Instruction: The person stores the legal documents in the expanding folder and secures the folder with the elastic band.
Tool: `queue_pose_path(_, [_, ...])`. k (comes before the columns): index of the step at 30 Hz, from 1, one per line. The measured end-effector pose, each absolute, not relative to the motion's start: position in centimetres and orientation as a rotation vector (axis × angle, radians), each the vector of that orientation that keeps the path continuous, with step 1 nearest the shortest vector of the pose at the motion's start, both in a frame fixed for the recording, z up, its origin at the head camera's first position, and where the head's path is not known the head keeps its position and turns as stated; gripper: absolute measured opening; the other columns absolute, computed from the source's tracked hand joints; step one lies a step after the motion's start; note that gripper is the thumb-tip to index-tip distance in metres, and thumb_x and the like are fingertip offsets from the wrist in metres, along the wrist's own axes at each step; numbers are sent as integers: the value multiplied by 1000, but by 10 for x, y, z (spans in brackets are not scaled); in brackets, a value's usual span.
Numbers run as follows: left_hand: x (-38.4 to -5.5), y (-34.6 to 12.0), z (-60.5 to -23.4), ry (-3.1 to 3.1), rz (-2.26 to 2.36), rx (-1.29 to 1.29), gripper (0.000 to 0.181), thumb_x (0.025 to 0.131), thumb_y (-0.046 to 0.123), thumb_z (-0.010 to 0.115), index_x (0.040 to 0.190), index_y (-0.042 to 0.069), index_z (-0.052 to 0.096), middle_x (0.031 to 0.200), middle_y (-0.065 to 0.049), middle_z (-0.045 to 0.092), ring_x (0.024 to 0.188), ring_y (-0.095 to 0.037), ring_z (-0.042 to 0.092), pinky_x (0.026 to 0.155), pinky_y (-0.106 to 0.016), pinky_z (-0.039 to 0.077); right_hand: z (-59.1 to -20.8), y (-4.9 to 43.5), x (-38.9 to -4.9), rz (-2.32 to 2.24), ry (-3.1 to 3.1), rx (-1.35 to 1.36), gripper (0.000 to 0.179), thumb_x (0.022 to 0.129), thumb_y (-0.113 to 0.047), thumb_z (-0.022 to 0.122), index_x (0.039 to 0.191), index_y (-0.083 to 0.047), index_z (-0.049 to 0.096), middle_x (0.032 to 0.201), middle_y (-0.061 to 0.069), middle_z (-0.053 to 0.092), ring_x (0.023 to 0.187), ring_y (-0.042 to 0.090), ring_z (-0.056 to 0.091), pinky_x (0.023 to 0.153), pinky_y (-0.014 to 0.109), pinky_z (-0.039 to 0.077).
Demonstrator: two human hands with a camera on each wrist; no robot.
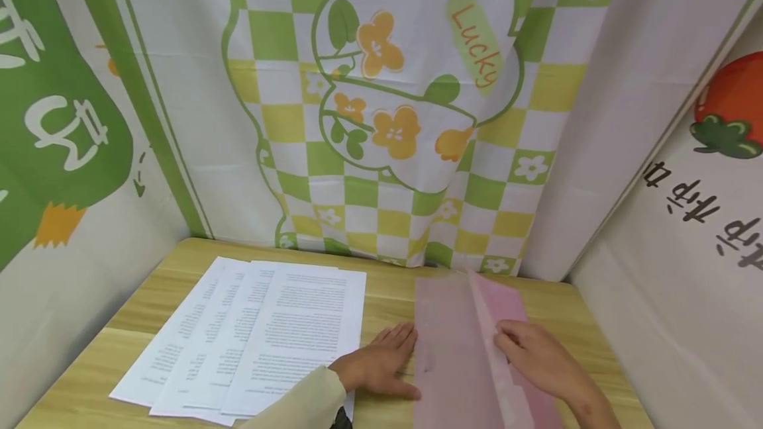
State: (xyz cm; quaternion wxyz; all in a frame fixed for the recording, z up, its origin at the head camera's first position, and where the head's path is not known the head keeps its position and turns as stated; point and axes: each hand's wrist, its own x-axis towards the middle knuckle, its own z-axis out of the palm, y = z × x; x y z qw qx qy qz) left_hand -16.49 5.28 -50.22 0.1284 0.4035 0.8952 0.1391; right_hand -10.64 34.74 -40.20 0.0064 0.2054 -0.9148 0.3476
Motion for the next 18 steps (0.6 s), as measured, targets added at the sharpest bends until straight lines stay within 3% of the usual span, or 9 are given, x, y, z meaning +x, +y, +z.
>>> queue_pose_path(9, [-177,36,-507,2659,460,1214,83,96,59,65,153,3,46,158,-15,42,147,-22,35,116,-31,31,-408,348,-109,1171,-2897,588,32,108,-7,51,77,-14,46,69,-13,40,60,4,47,51,26,45])
queue_pose_path(18, [-181,-18,-482,2810,618,980,61,98,49,68,145,11,58,139,-5,63,125,-22,61,99,-38,51,-412,349,-111,1122,-2832,680,30,106,-1,52,79,-15,50,71,-15,42,64,5,49,56,29,50])
